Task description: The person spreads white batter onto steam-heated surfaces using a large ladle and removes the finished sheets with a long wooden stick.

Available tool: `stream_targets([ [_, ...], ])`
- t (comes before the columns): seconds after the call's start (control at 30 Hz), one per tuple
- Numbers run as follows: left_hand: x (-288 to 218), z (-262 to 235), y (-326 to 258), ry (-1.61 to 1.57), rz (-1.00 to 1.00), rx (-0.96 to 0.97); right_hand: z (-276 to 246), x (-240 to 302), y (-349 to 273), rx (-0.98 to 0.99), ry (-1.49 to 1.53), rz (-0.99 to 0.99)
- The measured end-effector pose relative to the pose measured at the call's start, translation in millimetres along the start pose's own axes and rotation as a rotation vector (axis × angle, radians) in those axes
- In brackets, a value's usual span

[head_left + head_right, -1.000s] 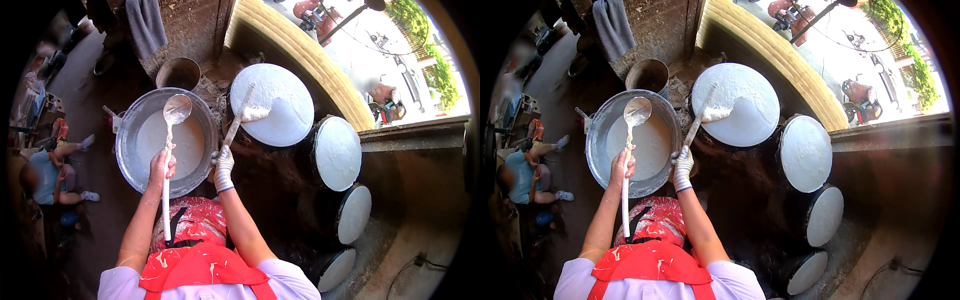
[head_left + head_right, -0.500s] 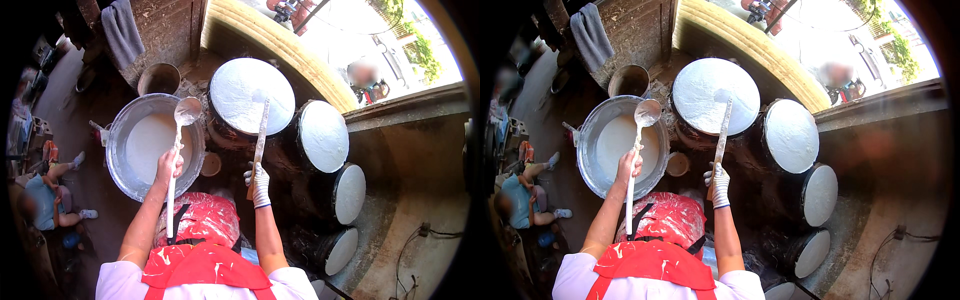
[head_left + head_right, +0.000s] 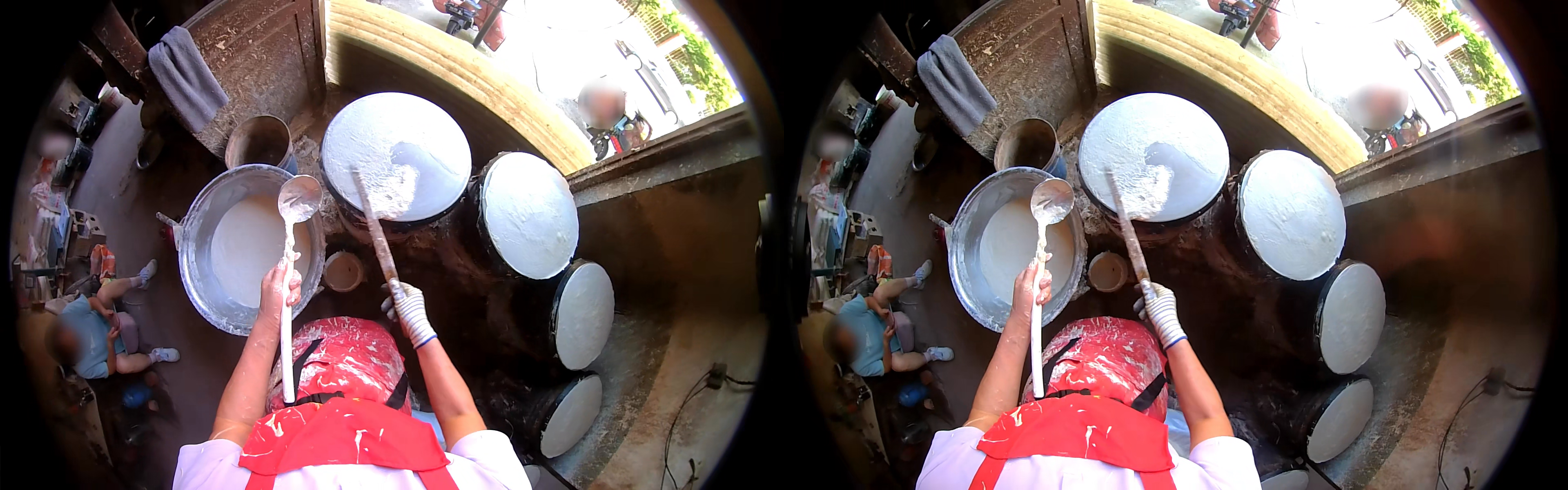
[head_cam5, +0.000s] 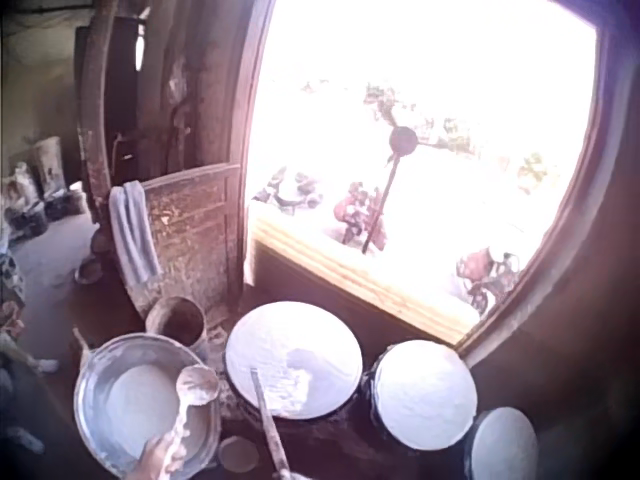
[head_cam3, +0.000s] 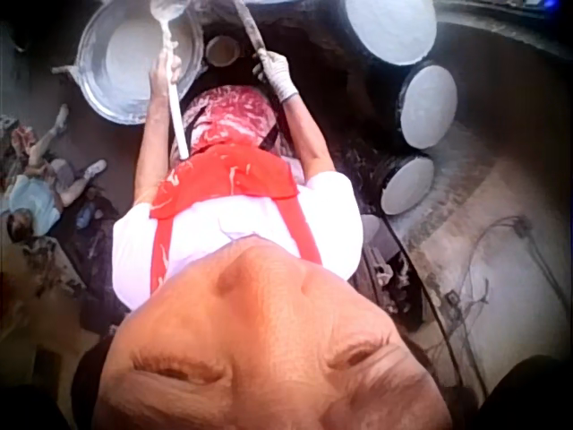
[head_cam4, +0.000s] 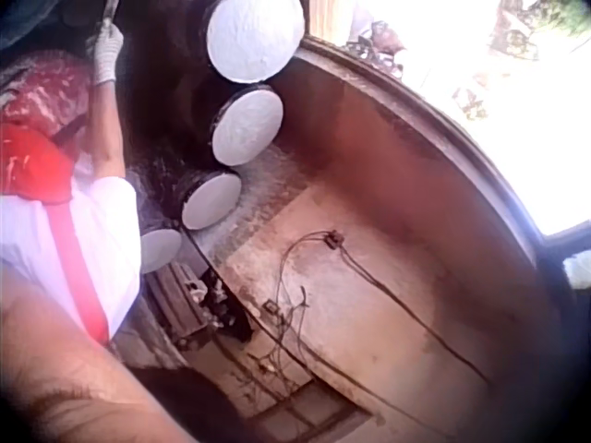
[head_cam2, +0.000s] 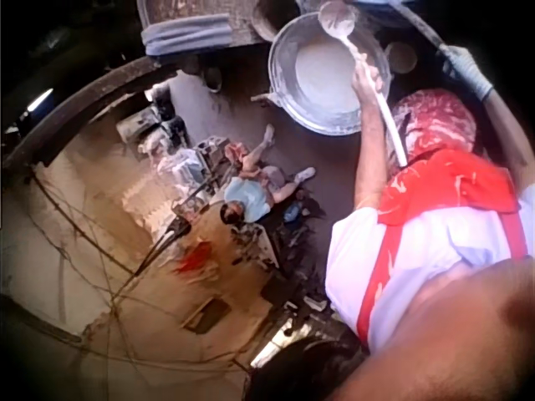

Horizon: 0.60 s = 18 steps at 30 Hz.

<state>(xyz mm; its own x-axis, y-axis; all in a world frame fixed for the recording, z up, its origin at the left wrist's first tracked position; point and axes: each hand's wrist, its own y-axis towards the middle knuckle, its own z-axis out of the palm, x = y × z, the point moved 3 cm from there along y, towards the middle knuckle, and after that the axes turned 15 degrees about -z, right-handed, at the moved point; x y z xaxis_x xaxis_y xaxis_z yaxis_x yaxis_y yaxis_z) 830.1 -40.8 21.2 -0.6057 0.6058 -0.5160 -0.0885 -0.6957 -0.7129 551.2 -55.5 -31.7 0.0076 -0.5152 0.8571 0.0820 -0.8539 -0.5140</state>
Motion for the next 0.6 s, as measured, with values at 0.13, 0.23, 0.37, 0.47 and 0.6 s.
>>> stream_targets([
  [0.13,10.7,27.1,-1.5,-0.008,0.007,-0.007,-61.5,12.0,5.9,-0.010,0.010,-0.003],
  [0.23,20.4,42.7,1.6,-0.017,-0.006,-0.018,-95.4,27.7,13.4,0.007,0.010,-0.005],
  [0.37,32.4,54.3,6.6,-0.021,-0.003,-0.004,-127.8,41.1,21.0,-0.031,0.009,-0.060],
  [0.47,40.1,66.5,7.0,-0.043,-0.002,0.009,-113.8,42.0,11.4,0.057,0.033,-0.076],
  [0.6,46.7,81.9,4.7,-0.029,-0.009,0.003,-152.7,47.2,30.8,0.000,-0.060,-0.114],
])
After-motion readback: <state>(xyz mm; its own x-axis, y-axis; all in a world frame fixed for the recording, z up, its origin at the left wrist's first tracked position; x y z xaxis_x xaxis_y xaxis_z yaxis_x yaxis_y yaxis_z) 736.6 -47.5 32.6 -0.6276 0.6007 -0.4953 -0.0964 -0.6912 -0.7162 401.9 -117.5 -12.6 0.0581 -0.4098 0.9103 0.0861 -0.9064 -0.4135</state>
